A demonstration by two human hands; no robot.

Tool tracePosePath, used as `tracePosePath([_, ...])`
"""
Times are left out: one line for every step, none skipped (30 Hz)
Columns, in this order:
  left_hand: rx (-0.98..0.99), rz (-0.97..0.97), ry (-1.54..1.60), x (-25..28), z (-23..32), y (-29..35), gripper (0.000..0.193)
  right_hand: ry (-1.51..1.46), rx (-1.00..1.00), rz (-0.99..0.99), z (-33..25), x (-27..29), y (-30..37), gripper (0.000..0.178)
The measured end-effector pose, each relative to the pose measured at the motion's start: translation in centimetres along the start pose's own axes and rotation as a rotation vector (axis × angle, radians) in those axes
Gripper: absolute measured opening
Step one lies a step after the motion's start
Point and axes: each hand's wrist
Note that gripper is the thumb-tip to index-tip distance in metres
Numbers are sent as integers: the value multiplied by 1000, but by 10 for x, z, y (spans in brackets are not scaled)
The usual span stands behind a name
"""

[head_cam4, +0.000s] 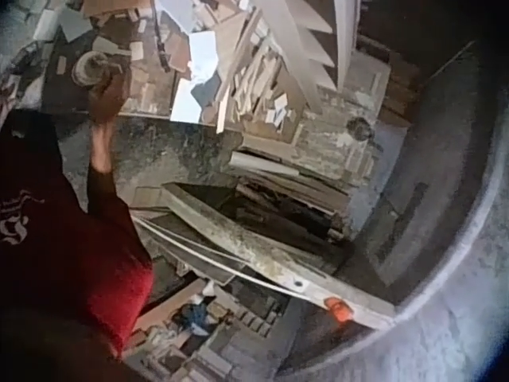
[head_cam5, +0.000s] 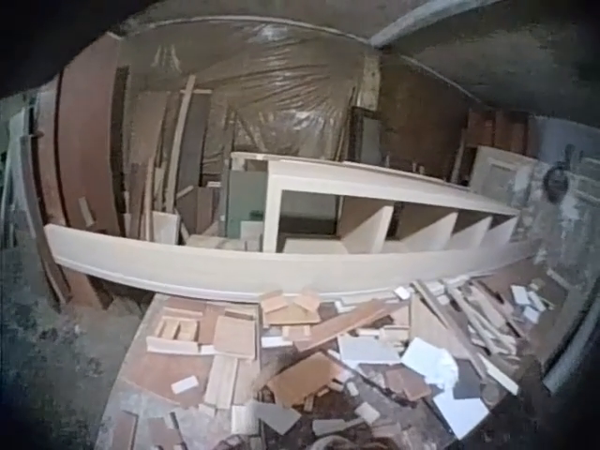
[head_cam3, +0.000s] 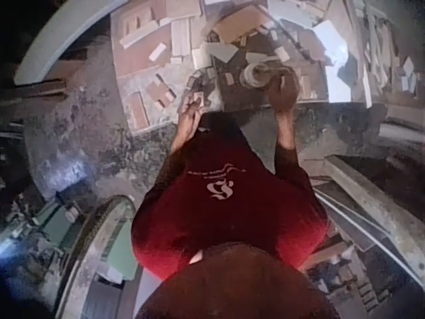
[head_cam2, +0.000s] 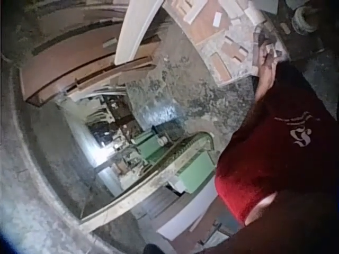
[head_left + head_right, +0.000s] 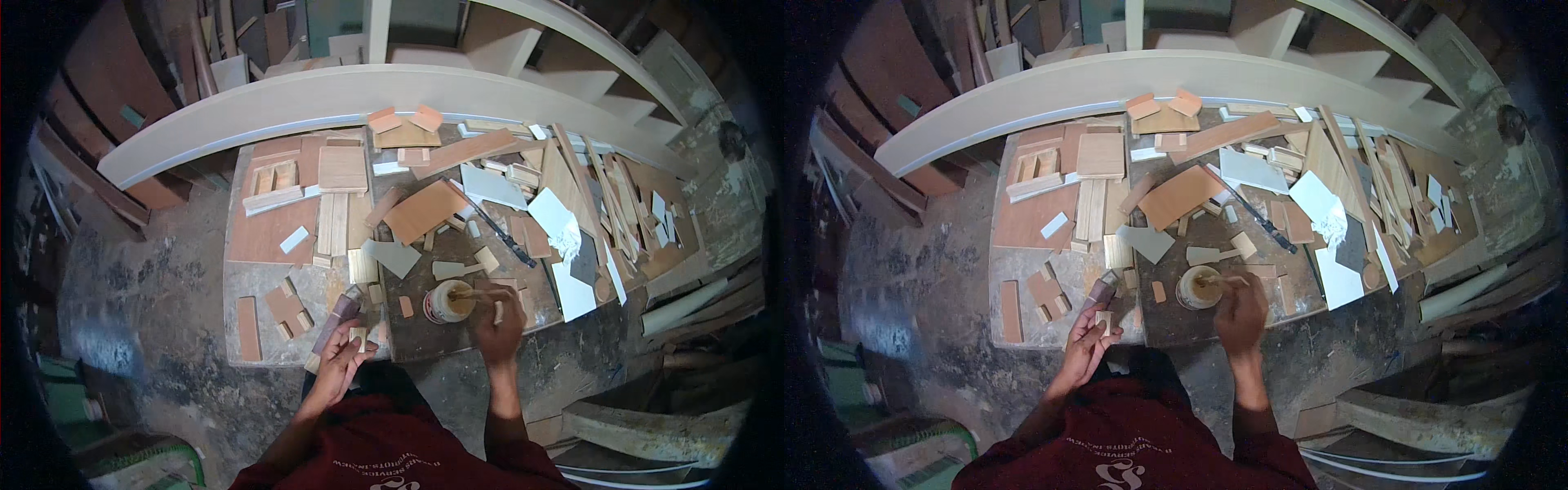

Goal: Sanding small wooden components and applying glue with a brush to join them into a structure.

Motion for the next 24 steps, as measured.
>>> tracePosePath([16,-1,-13,-4,1,-1,33,26,-7,-28,3,0,3,8])
tracePosePath([20,-12,-20,-7,2,-3,33,30,-12,-16,3,-2,4,8])
tracePosePath([28,-14,-17,-9,2,-4,34,42,-9,-47,2,-4,6,8])
tracePosePath([36,-16,-13,-11,2,-5,34,55,-5,-78,1,-4,7,7])
tracePosePath([38,-22,-18,-13,3,-4,34,56,-9,-70,-2,1,7,7])
tracePosePath([33,-11,-27,-16,5,-4,34,29,14,14,-8,9,7,7])
tracePosePath([27,1,-35,-18,7,-4,34,2,37,97,-14,17,6,6])
tracePosePath([28,-2,-38,-20,7,-3,34,2,36,101,-20,25,5,6])
tracePosePath([0,14,-18,-22,7,-3,36,-16,24,144,-26,34,4,5])
tracePosePath([-28,27,2,-25,8,-4,37,-31,13,189,-28,40,3,5])
tracePosePath([-29,22,1,-28,9,-5,37,-30,15,194,-24,45,6,5])
tracePosePath([-45,21,-14,-33,11,-6,40,5,-27,204,-19,50,11,6])
tracePosePath([-62,19,-31,-37,13,-8,43,39,-69,217,-14,54,17,7])
tracePosePath([-65,16,-32,-39,15,-9,43,39,-66,220,-10,55,21,7])
tracePosePath([-56,-11,-57,-41,17,-10,44,-4,-118,251,-6,56,25,9])
tracePosePath([-47,-37,-82,-43,17,-11,45,-46,-170,282,-3,57,27,11])
tracePosePath([-52,-38,-83,-42,16,-12,45,-50,-167,284,-1,55,27,11])
tracePosePath([-49,-40,-125,-40,13,-14,44,-77,-142,292,0,54,26,14])
tracePosePath([-46,-43,-167,-41,11,-15,43,-104,-118,300,1,53,26,16])
tracePosePath([-48,-46,-168,-45,13,-15,43,-104,-116,304,0,54,25,16])
tracePosePath([-46,-43,-157,-51,15,-14,42,-118,-118,297,-1,55,24,18])
tracePosePath([-43,-41,-146,-55,16,-14,42,-132,-120,289,-2,56,23,20])
tracePosePath([-46,-41,-145,-56,16,-14,42,-133,-117,289,-7,58,20,20])
tracePosePath([-37,-36,-146,-56,16,-14,41,-110,-121,310,-13,63,16,21])
Point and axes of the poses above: each hand's wrist, its own y-axis away from the middle knuckle, its own x-axis out of the back of the hand, z = x × y, and after that the axes turned 4 degrees about -y, right-handed
